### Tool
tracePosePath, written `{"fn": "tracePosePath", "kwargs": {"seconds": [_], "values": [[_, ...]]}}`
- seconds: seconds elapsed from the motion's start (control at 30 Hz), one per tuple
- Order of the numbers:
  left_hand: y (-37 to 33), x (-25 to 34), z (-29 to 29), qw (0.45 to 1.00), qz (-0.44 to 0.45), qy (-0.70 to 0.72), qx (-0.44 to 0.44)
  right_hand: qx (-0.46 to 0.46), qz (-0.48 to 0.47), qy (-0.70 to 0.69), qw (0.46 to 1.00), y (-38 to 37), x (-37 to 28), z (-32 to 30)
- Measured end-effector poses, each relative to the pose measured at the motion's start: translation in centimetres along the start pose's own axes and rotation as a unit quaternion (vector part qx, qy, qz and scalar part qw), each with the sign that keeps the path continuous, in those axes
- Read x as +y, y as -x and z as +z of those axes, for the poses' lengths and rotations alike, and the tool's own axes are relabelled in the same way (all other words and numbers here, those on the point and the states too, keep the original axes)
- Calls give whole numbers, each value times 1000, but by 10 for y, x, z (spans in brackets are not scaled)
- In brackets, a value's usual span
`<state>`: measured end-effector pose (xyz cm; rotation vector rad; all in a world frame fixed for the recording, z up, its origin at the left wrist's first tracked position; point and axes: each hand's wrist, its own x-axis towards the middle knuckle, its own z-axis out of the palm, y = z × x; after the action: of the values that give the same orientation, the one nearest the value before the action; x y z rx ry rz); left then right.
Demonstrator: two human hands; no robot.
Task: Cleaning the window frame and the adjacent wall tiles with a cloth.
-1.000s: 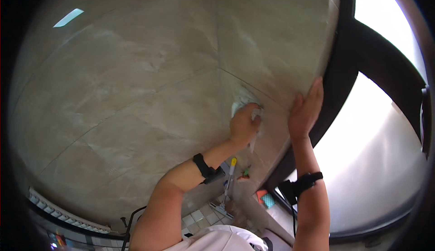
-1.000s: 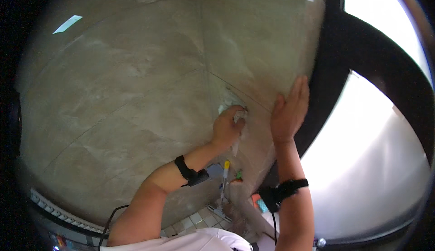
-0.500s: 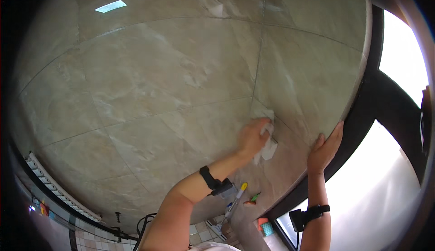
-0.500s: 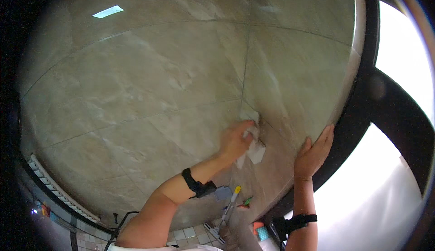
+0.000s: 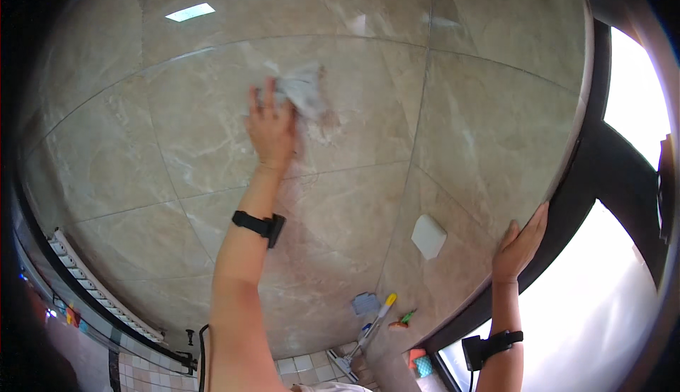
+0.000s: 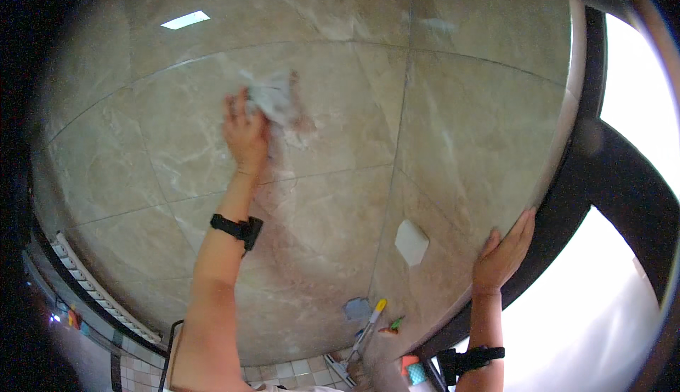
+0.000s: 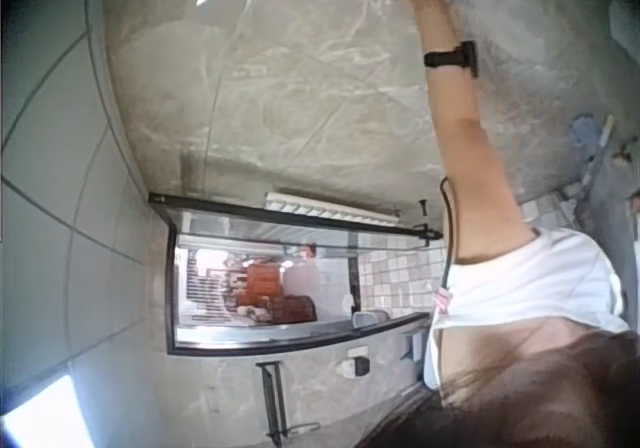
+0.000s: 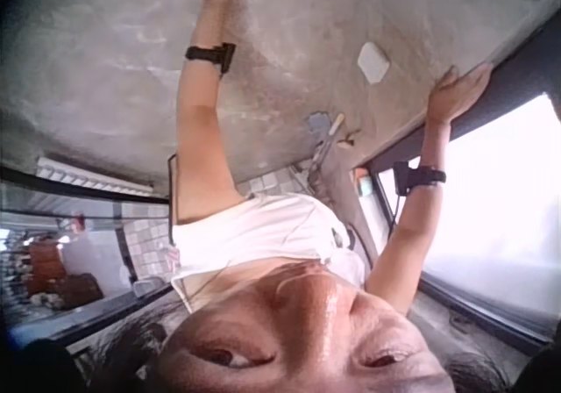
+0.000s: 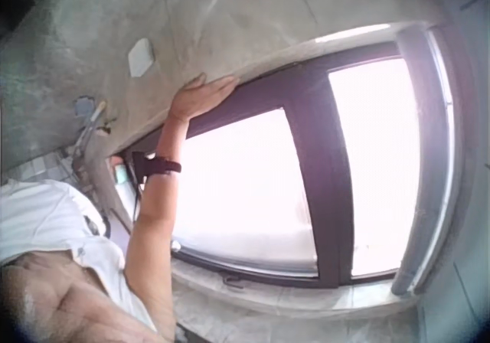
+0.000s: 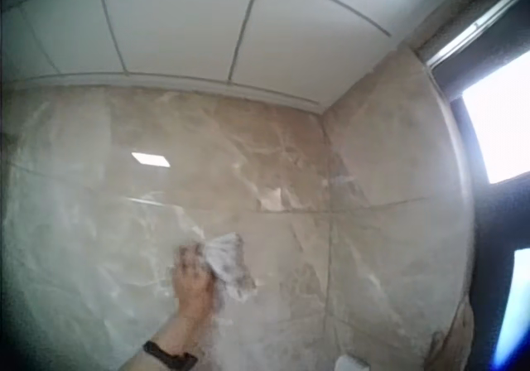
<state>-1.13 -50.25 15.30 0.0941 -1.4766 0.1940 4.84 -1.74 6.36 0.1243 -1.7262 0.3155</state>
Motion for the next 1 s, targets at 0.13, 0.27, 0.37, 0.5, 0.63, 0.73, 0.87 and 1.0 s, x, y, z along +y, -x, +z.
{"fn": "tracePosePath", "kwargs": {"seconds": [0.13, 0.27, 0.37, 0.5, 0.63, 0.73, 0.87, 1.0], "values": [[-45, -67, -21, 975, -109, -131, 143, 16, -12, 18, 1000, -3, 4, 2], [-96, -125, -34, 921, -248, -225, 201, 22, 13, -19, 1000, -3, -2, 7], [-121, -111, -25, 901, -301, -237, 202, 25, 11, -22, 999, -2, -1, 5], [-142, -53, -4, 937, -221, -185, 198, 24, 8, -11, 1000, 0, 0, 4], [-136, 25, 26, 982, -119, -112, 100, 27, -11, -12, 1000, 0, 1, 4], [-112, 88, 50, 999, -1, -16, 29, 25, -12, -3, 1000, -1, 0, 4], [-58, 155, 58, 971, 177, 114, -110, 26, -12, 35, 999, -2, 5, 6], [-38, 144, 61, 952, 268, 102, -109, 25, -13, 47, 998, -1, 1, 6]]}}
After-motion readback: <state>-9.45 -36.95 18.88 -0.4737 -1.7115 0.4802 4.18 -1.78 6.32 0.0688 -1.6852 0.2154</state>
